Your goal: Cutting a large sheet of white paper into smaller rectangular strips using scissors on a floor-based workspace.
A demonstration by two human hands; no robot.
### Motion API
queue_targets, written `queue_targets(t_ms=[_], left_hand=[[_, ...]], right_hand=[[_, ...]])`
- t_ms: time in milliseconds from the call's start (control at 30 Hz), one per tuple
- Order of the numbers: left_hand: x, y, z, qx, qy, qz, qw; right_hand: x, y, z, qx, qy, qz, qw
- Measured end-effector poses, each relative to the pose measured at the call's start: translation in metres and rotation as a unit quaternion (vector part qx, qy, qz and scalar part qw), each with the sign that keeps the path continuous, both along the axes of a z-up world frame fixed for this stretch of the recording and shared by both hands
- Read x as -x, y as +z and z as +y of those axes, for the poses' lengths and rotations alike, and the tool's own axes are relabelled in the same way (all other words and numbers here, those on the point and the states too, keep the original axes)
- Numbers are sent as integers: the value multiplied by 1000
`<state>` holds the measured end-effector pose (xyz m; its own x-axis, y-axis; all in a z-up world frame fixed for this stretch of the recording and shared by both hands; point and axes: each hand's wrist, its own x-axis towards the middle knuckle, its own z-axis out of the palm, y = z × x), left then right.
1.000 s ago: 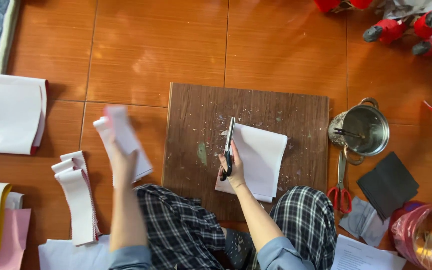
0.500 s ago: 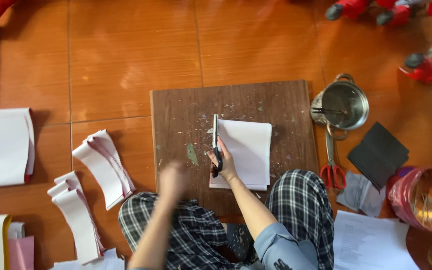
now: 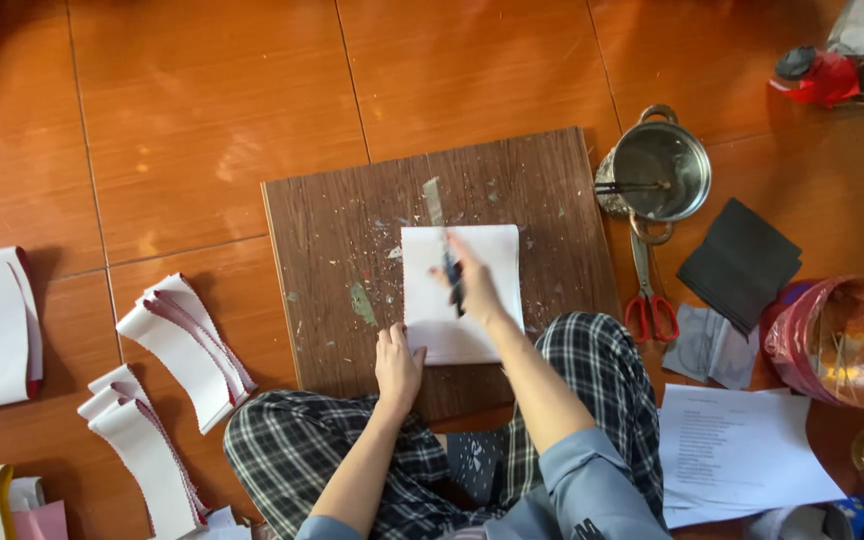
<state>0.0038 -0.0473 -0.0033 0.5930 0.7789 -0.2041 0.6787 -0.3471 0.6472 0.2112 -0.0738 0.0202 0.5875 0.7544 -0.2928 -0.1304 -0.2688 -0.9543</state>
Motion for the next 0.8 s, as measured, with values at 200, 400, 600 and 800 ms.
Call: queue_targets(t_ms=[200, 400, 600, 800], left_hand=[[0, -6, -9, -37, 27, -25, 999], [-1, -37, 23, 216, 108, 13, 970], [-7, -43, 18, 266, 75, -154, 949], [-6, -56, 28, 503, 226, -179, 815]], right_hand=[[13, -9, -44, 308, -9, -201, 930], [23, -25, -57, 258, -58, -208, 942], [21, -23, -54, 295, -52, -181, 937], [19, -31, -57, 284, -48, -179, 941]])
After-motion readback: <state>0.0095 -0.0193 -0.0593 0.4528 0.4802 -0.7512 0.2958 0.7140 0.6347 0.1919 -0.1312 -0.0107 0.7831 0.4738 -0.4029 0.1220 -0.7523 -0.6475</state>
